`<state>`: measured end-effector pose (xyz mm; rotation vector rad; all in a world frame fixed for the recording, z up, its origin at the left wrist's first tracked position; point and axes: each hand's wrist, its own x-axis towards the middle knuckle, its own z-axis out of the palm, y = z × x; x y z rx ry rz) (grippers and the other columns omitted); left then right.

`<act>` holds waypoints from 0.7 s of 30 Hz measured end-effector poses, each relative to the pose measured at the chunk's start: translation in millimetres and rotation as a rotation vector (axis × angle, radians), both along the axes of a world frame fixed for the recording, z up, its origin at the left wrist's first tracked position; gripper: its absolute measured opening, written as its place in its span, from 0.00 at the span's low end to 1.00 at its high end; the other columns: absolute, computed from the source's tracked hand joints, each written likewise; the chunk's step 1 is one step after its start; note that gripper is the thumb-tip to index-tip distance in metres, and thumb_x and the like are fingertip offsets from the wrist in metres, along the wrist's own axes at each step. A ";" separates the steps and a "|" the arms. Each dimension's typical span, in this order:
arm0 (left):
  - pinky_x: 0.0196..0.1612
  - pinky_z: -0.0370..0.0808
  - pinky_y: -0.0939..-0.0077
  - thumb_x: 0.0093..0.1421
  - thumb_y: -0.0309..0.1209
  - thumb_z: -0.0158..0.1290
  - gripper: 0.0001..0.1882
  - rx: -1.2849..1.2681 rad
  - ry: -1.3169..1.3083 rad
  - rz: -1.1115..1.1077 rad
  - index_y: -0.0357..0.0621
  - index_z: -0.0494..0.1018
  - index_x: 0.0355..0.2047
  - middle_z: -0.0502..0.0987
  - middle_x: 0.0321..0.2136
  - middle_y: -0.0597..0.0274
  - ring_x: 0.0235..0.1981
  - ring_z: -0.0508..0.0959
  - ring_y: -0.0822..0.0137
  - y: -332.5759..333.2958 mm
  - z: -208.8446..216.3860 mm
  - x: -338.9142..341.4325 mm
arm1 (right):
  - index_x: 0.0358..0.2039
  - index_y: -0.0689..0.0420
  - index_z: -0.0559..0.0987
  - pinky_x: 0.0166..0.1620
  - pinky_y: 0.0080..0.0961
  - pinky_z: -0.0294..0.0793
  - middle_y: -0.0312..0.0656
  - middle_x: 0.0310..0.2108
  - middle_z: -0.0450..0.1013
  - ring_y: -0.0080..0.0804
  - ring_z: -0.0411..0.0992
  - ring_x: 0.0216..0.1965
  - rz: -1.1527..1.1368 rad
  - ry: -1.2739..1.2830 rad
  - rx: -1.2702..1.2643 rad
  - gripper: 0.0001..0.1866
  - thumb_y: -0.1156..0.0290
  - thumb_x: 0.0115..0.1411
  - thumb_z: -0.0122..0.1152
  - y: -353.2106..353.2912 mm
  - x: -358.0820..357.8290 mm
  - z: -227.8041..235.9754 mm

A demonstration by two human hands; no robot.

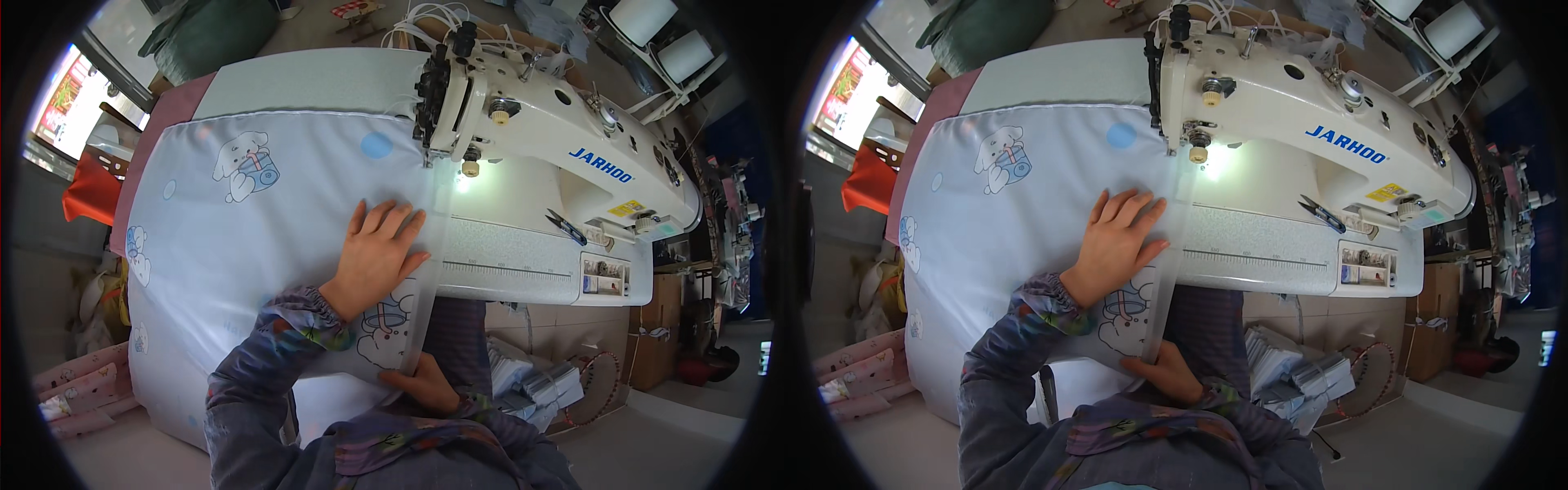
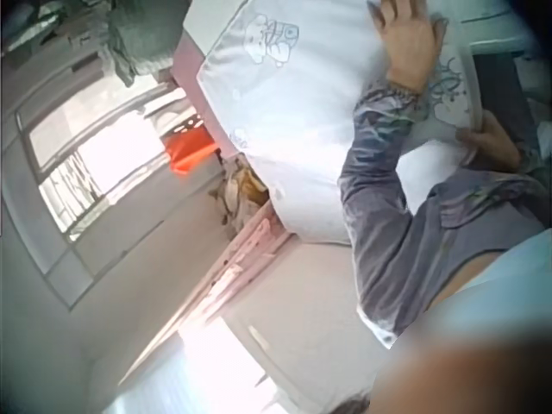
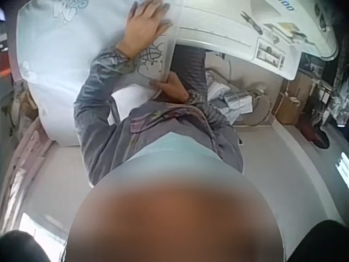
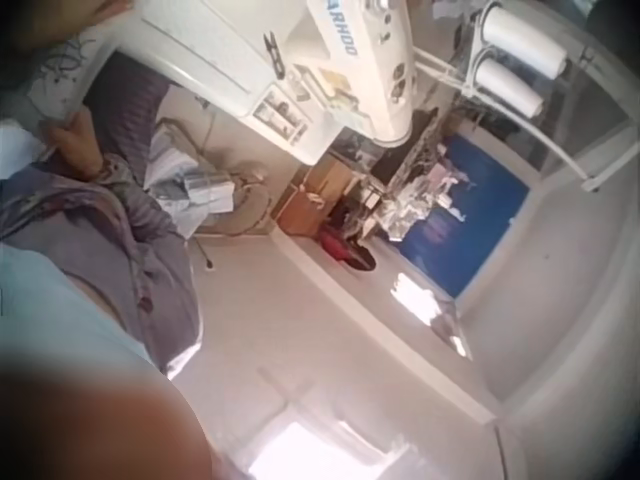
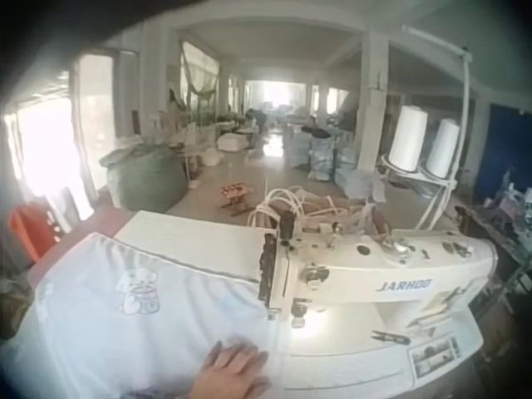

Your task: The person is sewing edges of printed fabric covers using an industrial sewing machine.

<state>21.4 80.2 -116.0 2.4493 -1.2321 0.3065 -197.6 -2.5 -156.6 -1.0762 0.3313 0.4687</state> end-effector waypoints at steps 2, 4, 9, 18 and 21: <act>0.65 0.62 0.41 0.59 0.46 0.61 0.30 -0.009 -0.005 -0.009 0.46 0.72 0.58 0.69 0.56 0.60 0.61 0.67 0.57 -2.9 0.0 3.0 | 0.55 0.65 0.76 0.52 0.26 0.75 0.42 0.49 0.78 0.27 0.75 0.48 -0.045 -0.016 0.014 0.21 0.73 0.63 0.67 -1.9 3.6 -3.0; 0.65 0.64 0.46 0.59 0.45 0.61 0.30 -0.027 -0.004 -0.022 0.45 0.73 0.58 0.70 0.56 0.60 0.60 0.67 0.58 -5.6 0.1 5.8 | 0.55 0.64 0.76 0.53 0.27 0.75 0.41 0.49 0.78 0.27 0.75 0.49 -0.078 -0.009 -0.060 0.21 0.75 0.62 0.67 -5.7 8.0 -5.8; 0.62 0.69 0.56 0.58 0.42 0.62 0.29 -0.068 -0.001 -0.049 0.42 0.73 0.57 0.71 0.54 0.58 0.57 0.70 0.57 -12.7 0.3 16.5 | 0.56 0.63 0.75 0.53 0.26 0.74 0.39 0.49 0.78 0.26 0.74 0.49 -0.170 -0.070 -0.058 0.21 0.76 0.62 0.66 -12.1 20.9 -11.2; 0.57 0.73 0.62 0.56 0.40 0.63 0.28 -0.124 -0.036 -0.068 0.39 0.75 0.53 0.74 0.51 0.57 0.54 0.73 0.57 -19.5 3.4 25.6 | 0.56 0.64 0.74 0.52 0.24 0.73 0.37 0.48 0.77 0.23 0.73 0.48 -0.201 -0.113 -0.108 0.20 0.76 0.64 0.64 -15.9 20.3 -8.0; 0.58 0.73 0.61 0.55 0.41 0.64 0.27 -0.087 -0.023 -0.058 0.39 0.75 0.51 0.74 0.50 0.58 0.53 0.73 0.58 -19.8 8.7 24.3 | 0.56 0.64 0.74 0.52 0.24 0.73 0.37 0.47 0.77 0.22 0.73 0.48 -0.177 -0.110 -0.117 0.20 0.75 0.65 0.64 -16.2 22.7 -6.2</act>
